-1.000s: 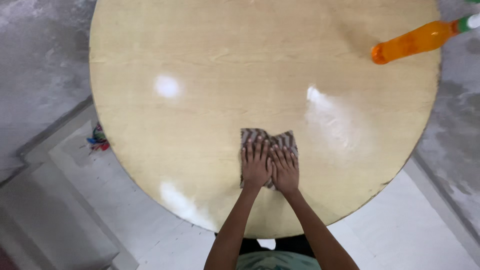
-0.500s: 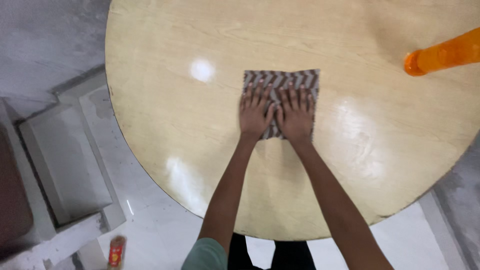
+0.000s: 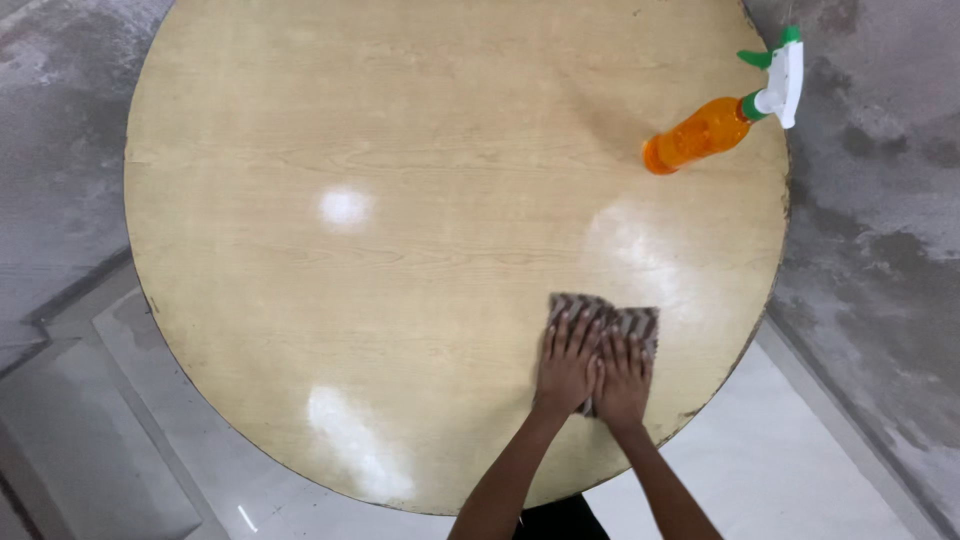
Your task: The person wipes a round wooden table with a patterned cloth. They spray liquid from an orange spray bottle onto the table and continue wiping the surface.
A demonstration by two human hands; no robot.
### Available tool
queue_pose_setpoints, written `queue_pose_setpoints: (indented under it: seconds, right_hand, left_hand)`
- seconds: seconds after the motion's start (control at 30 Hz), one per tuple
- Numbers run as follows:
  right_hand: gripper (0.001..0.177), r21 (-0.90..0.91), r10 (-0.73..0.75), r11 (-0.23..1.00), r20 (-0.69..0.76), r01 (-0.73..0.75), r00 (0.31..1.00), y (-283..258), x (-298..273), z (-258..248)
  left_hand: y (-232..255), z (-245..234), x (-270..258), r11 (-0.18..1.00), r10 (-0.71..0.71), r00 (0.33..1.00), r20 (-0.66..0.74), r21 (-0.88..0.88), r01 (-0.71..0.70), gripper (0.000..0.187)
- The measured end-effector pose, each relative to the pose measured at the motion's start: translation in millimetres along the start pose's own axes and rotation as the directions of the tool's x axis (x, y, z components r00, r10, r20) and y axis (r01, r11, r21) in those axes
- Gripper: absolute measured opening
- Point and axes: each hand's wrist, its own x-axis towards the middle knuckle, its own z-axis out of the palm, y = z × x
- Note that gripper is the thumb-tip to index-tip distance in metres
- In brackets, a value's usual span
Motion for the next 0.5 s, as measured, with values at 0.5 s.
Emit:
queue_pose_setpoints:
  seconds: [0.5]
  right_hand:
    - [0.055,-0.026,-0.259,0.965,0.013,0.259,0.966,-121,140,18]
  left_hand:
    - [-131,-56,38,0.914,-0.395,0.883,-0.253,-0.008,0.406,0.063]
